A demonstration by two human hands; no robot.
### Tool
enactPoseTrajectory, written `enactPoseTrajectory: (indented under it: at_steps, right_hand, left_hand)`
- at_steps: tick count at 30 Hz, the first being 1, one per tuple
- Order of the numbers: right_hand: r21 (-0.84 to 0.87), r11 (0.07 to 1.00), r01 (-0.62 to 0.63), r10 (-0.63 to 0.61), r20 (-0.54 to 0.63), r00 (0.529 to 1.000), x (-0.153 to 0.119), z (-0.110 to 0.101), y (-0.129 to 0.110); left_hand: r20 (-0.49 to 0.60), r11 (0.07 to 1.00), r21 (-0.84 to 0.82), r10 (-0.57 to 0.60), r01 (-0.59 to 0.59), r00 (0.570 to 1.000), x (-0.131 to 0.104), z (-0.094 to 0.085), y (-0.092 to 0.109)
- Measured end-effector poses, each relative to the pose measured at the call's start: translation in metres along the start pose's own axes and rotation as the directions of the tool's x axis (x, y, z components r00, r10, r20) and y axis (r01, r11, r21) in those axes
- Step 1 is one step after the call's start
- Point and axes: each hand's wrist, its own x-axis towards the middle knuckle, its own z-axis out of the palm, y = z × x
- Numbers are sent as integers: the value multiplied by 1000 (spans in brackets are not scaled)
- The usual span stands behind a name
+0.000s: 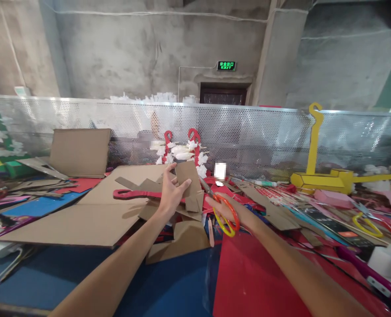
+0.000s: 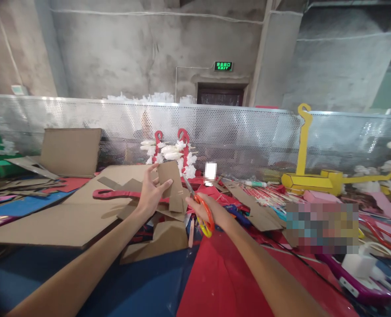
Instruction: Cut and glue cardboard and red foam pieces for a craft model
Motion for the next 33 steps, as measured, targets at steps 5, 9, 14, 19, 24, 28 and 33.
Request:
enactPoseTrajectory:
  at_steps: [5,9,14,19,24,28,33]
  right_hand:
    - [-331,942,-51,129,217,968,-9,-16,-7]
    - [-469,874,-131,275,253,928,-16,-9,-16]
    - [-502,854,-136,347,354,869,-21,-10,-17]
    - [-331,931,-153,256,296,920,-12,-20,-7]
    - [135,990,42,-50,60,997,10,-9,11]
    - [183,981,60,-58,-19,998,25,0,24]
    - [106,994,-28,42,-129,991,27,-13,32]
  left_hand:
    - [46,998,-54,-12,15,999,1,-2,-4]
    - [43,997,-71,-35,38,998,2,-3,-6]
    - [26,990,-26,-141,141,990,4,-3,-10]
    - [99,984,49,-175,171,980,0,-2,-11]
    - [253,971,175,-206,165,945,0,-1,-18]
    - [383,821,550,-81,-157,920,0,-5,-21]
    - [505,158,860,-122,-485,855,-8,-13,-16]
